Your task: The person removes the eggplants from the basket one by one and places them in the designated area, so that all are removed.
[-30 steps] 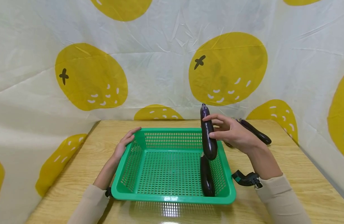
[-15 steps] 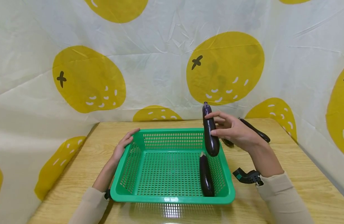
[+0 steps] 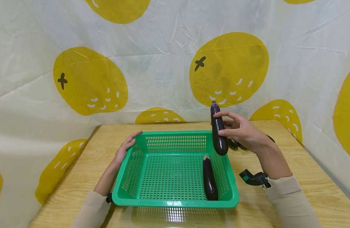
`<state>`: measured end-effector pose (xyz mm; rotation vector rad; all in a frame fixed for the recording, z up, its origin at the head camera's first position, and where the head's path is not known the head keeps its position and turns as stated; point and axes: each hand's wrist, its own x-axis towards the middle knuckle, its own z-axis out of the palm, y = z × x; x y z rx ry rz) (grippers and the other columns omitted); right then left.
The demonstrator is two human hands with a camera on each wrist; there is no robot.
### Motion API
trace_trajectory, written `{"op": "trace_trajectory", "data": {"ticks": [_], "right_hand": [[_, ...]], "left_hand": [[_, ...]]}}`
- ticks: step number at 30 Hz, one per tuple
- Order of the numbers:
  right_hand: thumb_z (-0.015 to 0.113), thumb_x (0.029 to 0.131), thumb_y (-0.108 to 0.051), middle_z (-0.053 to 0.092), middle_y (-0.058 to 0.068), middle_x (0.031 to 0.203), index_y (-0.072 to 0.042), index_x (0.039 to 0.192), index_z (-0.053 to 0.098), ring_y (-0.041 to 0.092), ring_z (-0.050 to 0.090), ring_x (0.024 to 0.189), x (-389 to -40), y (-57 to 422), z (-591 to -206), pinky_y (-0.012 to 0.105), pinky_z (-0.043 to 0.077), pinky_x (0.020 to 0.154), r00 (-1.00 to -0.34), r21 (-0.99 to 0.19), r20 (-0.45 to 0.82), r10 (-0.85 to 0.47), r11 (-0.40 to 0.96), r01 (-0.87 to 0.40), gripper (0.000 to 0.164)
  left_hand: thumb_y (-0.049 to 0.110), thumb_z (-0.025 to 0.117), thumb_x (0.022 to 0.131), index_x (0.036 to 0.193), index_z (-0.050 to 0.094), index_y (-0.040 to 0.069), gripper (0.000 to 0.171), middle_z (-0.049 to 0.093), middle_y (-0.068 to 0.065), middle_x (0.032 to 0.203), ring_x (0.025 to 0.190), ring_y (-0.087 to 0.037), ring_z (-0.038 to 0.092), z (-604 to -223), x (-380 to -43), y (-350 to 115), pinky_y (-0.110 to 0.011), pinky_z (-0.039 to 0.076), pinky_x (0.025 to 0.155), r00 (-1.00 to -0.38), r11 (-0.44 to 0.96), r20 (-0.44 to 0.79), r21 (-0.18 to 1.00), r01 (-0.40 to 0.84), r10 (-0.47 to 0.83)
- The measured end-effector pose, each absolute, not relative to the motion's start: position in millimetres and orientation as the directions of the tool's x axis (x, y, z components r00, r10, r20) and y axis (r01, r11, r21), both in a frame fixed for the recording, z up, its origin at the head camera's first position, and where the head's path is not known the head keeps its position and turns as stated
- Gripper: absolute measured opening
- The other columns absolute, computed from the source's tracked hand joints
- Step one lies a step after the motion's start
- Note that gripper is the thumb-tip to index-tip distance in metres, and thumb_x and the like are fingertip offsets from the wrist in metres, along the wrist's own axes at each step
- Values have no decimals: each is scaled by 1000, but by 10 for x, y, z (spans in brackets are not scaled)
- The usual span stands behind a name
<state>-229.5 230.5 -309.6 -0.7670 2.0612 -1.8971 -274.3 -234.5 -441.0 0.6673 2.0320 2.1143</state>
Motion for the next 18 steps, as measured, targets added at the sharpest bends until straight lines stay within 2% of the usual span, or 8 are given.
{"op": "trace_trajectory", "data": {"ticks": [7, 14, 18], "right_hand": [[57, 101, 3, 52, 21, 136, -17, 142, 49, 31, 58, 110, -2321, 2352, -3118, 38, 58, 90, -829, -979, 180, -530, -15, -203, 46], [54, 103, 2, 60, 12, 134, -17, 149, 44, 25, 64, 110, -2376, 2424, -3128, 33, 58, 93, -835, -983, 176, -521, -41, -181, 52], [52, 104, 3, 60, 11, 135, -17, 152, 41, 24, 65, 111, -2381, 2458, -3118, 31, 58, 94, -832, -983, 179, -526, -69, -168, 53]], "left_hand": [[22, 24, 115, 163, 19, -2, 54, 15, -24, 170, 140, -6, 41, -4415, -2743, -2349, -15, 41, 109, -895, -74, 220, 975, 208, 388], [23, 23, 115, 164, 17, 1, 55, 13, -23, 171, 140, -7, 43, -4421, -2741, -2358, -18, 44, 108, -892, -93, 213, 977, 192, 399], [24, 23, 115, 165, 17, 1, 55, 13, -23, 171, 141, -8, 42, -4418, -2739, -2356, -19, 44, 109, -891, -95, 208, 978, 186, 404]]}}
